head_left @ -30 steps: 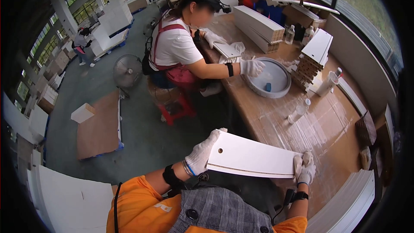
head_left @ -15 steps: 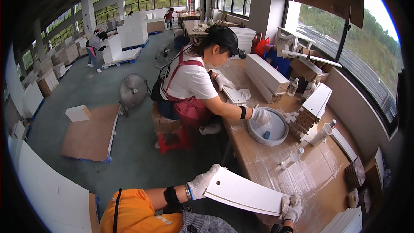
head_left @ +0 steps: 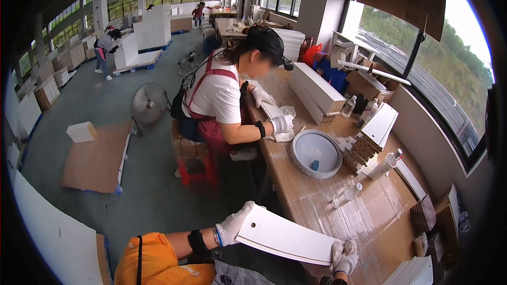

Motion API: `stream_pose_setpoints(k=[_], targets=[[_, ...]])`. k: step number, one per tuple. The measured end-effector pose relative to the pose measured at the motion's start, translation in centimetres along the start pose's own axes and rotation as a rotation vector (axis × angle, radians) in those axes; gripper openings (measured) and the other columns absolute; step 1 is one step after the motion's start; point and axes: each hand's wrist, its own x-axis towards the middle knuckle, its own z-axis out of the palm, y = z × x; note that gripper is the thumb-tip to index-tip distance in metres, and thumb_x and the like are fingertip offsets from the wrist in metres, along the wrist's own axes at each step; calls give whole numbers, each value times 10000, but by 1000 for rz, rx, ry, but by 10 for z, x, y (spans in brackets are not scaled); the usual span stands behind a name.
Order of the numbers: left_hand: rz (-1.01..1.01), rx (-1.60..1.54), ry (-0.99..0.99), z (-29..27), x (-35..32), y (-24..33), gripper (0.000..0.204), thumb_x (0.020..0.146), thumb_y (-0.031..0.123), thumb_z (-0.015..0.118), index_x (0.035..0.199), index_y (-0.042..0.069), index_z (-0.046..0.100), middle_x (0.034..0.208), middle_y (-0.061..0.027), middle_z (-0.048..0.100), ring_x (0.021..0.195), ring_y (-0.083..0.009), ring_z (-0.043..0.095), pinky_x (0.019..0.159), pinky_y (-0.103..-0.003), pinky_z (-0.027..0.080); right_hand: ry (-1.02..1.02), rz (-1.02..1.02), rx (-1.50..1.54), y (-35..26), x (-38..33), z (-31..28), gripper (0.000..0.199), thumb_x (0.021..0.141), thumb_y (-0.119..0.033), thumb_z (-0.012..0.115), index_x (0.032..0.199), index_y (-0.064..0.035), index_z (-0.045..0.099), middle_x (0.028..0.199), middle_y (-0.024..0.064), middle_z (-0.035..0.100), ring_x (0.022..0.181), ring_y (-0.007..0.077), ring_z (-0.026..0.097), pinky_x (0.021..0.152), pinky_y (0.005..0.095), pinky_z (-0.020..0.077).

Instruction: Sanding and wiping down white wooden furniture panels as part of a manufacturing process.

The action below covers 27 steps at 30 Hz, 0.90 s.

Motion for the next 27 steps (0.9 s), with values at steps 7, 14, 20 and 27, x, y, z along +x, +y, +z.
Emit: stream_pose_setpoints(k=[7, 14, 20, 27], targets=[[-11, -67, 2, -6, 6, -5, 624, 1041, 583, 362, 1426, 105, 469, 1367, -86, 572, 1253, -210, 564, 1059, -392, 469, -17, 8, 89, -7, -3, 0, 841, 721, -584, 774, 1389, -129, 540, 1167, 258, 628, 1100, 433, 616, 949, 487, 497], [4, -47, 15, 0, 2, -1, 634, 1078, 526, 268, 1465, 44, 409, 1420, -110, 517, 1285, -216, 532, 1103, -374, 431, 32, -85, 170, -10, -12, -6, 832, 715, -550, 787, 1389, -125, 549, 1185, 252, 622, 1113, 424, 610, 968, 470, 488], [13, -28, -42, -4, 5, -3, 663, 1077, 537, 220, 1479, 36, 385, 1446, -108, 499, 1323, -221, 500, 1136, -375, 393, 7, 2, 65, -3, -1, 3, 879, 689, -569, 794, 1401, -121, 541, 1219, 261, 616, 1126, 418, 609, 982, 462, 484], [7, -46, -26, -6, 6, -3, 632, 1091, 494, 208, 1476, 24, 381, 1454, -110, 490, 1332, -224, 491, 1142, -364, 385, 30, 5, 63, -4, -4, 2, 782, 752, -527, 762, 1385, -119, 548, 1139, 253, 632, 1071, 431, 619, 928, 471, 501]])
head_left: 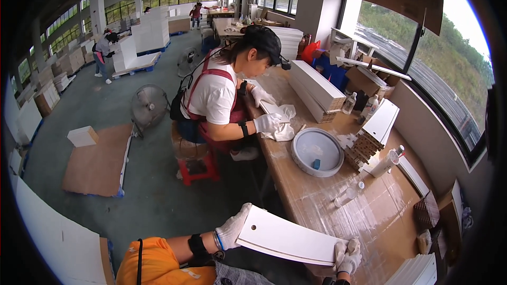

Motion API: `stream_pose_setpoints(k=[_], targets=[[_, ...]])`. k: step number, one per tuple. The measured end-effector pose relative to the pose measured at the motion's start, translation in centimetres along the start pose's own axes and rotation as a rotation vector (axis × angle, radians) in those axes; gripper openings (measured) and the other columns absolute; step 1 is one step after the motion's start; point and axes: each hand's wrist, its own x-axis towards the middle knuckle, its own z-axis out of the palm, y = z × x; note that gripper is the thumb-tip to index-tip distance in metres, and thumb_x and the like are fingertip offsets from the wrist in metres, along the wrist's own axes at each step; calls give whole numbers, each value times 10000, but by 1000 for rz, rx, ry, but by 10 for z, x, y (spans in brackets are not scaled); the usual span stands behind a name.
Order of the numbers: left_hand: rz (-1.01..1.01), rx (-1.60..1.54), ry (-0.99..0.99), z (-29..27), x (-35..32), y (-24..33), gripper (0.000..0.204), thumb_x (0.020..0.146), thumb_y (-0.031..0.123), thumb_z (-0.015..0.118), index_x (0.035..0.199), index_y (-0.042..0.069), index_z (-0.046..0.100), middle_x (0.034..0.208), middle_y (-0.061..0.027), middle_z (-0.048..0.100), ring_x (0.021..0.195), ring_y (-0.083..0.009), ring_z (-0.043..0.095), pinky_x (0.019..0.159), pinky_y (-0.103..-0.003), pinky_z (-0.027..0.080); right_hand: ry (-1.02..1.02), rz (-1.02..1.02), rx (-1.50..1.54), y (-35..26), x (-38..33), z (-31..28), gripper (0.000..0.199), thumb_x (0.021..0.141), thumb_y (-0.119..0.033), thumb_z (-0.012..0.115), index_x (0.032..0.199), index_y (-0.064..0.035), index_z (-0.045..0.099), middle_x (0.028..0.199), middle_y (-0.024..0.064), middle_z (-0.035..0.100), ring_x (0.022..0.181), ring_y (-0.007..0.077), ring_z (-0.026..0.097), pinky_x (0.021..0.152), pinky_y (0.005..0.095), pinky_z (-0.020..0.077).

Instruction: Sanding and wiping down white wooden furniture panels as part of a manufacturing process.

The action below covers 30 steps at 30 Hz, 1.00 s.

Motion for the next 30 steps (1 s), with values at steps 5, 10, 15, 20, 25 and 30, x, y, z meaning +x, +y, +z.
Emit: stream_pose_setpoints(k=[5, 10, 15, 20, 25, 30], targets=[[88, 254, 26, 11, -9, 2, 519, 1101, 401, 265, 1418, 12, 396, 1384, -114, 520, 1295, -242, 514, 1133, -350, 390, 26, -113, 147, 0, -2, 1, 770, 760, -510, 767, 1382, -115, 545, 1129, 227, 640, 1080, 405, 623, 943, 462, 500], [148, 308, 128, 18, -13, 5, 652, 878, 281, 690, 1350, -54, 390, 1294, -243, 504, 1249, -354, 513, 1079, -377, 398, -104, -146, 203, -1, 6, 2, 783, 739, -490, 796, 1372, -86, 573, 1266, 100, 654, 1174, 198, 603, 1010, 305, 471], [659, 1413, 30, 7, -13, 12, 736, 844, 329, 727, 1417, -1, 405, 1265, -202, 474, 1184, -379, 576, 969, -415, 498, 31, -229, 142, -3, 1, 8, 797, 801, -502, 738, 1456, -134, 474, 1185, 213, 641, 1080, 400, 621, 942, 450, 502], [779, 1448, 34, -4, -4, 9, 686, 839, 294, 744, 1364, 1, 415, 1247, -191, 572, 1163, -350, 630, 967, -388, 518, -20, -360, -35, -50, -36, 4, 794, 870, -307, 698, 1548, -117, 331, 1372, 211, 568, 1198, 368, 573, 1010, 393, 461], [269, 491, -146, -10, 6, 3, 508, 1034, 353, 433, 1437, 56, 346, 1440, -123, 505, 1278, -221, 550, 1073, -334, 449, -52, -901, 99, -169, -146, -27, 608, 794, -210, 692, 1369, -155, 505, 1069, 144, 592, 929, 337, 622, 753, 475, 529], [104, 75, -208, -6, 9, 18, 749, 1017, 662, 255, 1500, 103, 381, 1525, -66, 433, 1356, -273, 467, 1171, -448, 333, -251, -1338, 315, -212, -199, -29, 502, 713, -146, 719, 1208, -165, 639, 1161, 127, 612, 1021, 345, 619, 846, 448, 532]])
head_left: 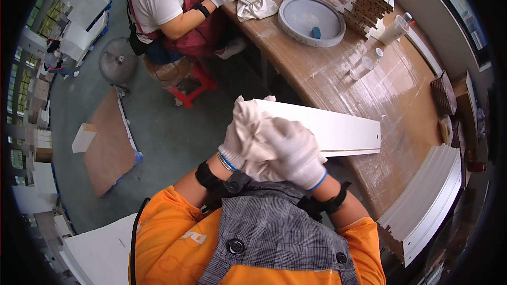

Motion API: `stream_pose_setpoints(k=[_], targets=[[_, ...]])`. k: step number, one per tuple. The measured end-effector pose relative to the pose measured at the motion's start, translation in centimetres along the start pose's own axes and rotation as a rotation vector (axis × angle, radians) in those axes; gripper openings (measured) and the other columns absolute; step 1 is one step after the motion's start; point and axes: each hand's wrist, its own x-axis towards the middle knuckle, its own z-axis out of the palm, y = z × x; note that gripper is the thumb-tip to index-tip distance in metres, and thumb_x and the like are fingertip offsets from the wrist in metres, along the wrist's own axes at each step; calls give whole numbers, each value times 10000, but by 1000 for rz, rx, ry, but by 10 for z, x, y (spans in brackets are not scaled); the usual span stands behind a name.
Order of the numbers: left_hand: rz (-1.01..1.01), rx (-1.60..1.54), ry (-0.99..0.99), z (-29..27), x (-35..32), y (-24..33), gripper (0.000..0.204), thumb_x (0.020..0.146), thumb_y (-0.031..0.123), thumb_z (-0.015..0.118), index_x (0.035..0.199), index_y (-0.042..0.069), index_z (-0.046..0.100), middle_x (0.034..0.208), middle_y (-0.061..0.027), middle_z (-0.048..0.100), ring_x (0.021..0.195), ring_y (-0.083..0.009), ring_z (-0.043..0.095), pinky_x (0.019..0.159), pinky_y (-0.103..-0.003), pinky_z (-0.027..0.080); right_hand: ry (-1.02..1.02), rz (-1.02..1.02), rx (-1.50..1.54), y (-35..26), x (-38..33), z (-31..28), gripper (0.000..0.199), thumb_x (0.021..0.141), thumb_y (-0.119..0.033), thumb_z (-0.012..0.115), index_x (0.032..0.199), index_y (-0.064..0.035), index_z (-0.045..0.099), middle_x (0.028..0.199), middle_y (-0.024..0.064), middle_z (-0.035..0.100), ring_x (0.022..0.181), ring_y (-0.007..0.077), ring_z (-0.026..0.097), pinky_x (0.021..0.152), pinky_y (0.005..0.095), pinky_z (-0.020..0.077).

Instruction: Sanding and wiping down white wooden furniture panels as part of a manufacturing process.

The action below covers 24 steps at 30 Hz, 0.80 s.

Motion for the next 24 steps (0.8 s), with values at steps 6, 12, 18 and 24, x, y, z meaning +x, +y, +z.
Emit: stream_pose_setpoints(k=[6, 12, 18, 24], targets=[[-146, -298, 205, 4, -2, -3, 731, 1024, 651, 273, 1492, 114, 435, 1462, -71, 515, 1324, -255, 514, 1114, -454, 411, 259, 1188, 302, 156, -80, -33, 570, 920, -300, 665, 1387, -13, 509, 1303, 189, 598, 1106, 289, 629, 956, 355, 523], [-150, -264, 80, 7, 2, -1, 716, 1019, 657, 289, 1434, 108, 486, 1403, -100, 566, 1308, -270, 533, 1105, -444, 431, -91, 529, 12, 36, -3, -22, 505, 814, -204, 657, 1292, -103, 533, 1228, 131, 581, 1042, 312, 609, 791, 439, 544], [-155, -276, 89, 10, 3, 9, 746, 974, 664, 433, 1458, 98, 459, 1457, -138, 509, 1306, -342, 516, 1109, -536, 390, 41, 115, 18, 19, -40, -11, 518, 659, -312, 765, 1142, -183, 628, 1128, 128, 611, 984, 303, 635, 837, 453, 538], [-78, 38, 211, 5, 1, 4, 569, 1013, 433, 550, 1406, 25, 494, 1379, -143, 579, 1257, -310, 570, 1076, -479, 465, 124, 1147, -262, 174, -198, -38, 568, 830, -388, 714, 1312, -131, 557, 1158, 193, 605, 1076, 400, 596, 917, 472, 517]])
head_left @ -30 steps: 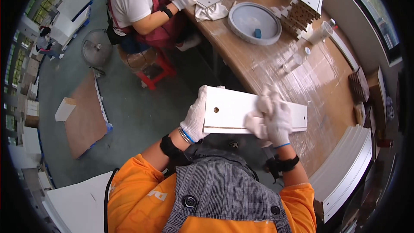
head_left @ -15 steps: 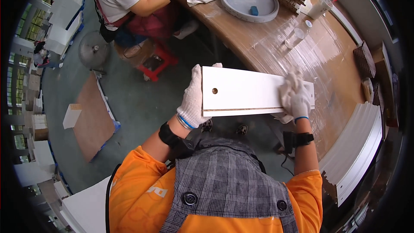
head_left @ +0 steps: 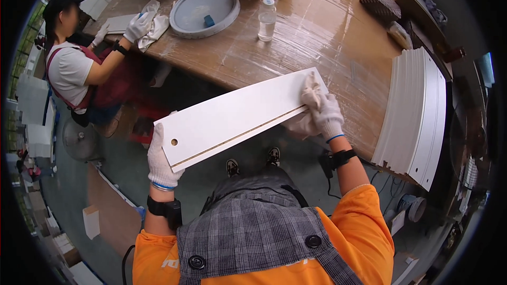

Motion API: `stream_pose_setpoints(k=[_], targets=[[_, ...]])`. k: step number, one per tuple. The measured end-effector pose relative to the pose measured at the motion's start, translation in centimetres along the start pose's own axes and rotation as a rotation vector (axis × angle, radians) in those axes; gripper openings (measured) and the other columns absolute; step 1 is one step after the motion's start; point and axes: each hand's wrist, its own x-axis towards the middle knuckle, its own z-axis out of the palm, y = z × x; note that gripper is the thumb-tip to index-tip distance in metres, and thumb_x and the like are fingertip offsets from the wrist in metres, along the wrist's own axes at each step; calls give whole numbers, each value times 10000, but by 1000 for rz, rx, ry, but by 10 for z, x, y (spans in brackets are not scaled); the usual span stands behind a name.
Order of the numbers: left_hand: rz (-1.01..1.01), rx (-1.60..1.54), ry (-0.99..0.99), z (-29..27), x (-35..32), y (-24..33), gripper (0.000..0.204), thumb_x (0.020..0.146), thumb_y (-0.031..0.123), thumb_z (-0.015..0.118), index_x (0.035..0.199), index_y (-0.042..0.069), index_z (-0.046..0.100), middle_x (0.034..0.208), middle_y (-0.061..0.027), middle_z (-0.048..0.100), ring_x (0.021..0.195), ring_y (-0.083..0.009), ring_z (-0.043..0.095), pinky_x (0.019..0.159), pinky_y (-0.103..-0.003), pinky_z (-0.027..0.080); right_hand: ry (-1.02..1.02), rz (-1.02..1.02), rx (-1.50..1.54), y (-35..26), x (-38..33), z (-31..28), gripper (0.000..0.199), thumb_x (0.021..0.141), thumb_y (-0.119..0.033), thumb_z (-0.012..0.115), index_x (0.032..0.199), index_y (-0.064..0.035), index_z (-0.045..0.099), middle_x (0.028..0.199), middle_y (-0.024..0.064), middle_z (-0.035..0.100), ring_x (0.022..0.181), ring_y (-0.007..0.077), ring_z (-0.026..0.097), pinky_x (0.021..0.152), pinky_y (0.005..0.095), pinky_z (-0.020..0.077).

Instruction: Sanding and wiping down white wooden furniture panels as part of a manufacturing process.

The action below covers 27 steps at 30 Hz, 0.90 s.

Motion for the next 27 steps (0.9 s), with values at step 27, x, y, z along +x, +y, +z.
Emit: stream_pose_setpoints(k=[27], targets=[[-90, 283, 73, -24, 1, 1, 606, 1032, 473, 500, 1400, -7, 476, 1339, -156, 605, 1194, -290, 621, 1002, -427, 527, 397, 348, -18, 136, -2, -105, 398, 875, -226, 697, 1248, -100, 634, 1089, 168, 639, 960, 360, 646, 862, 445, 523]])
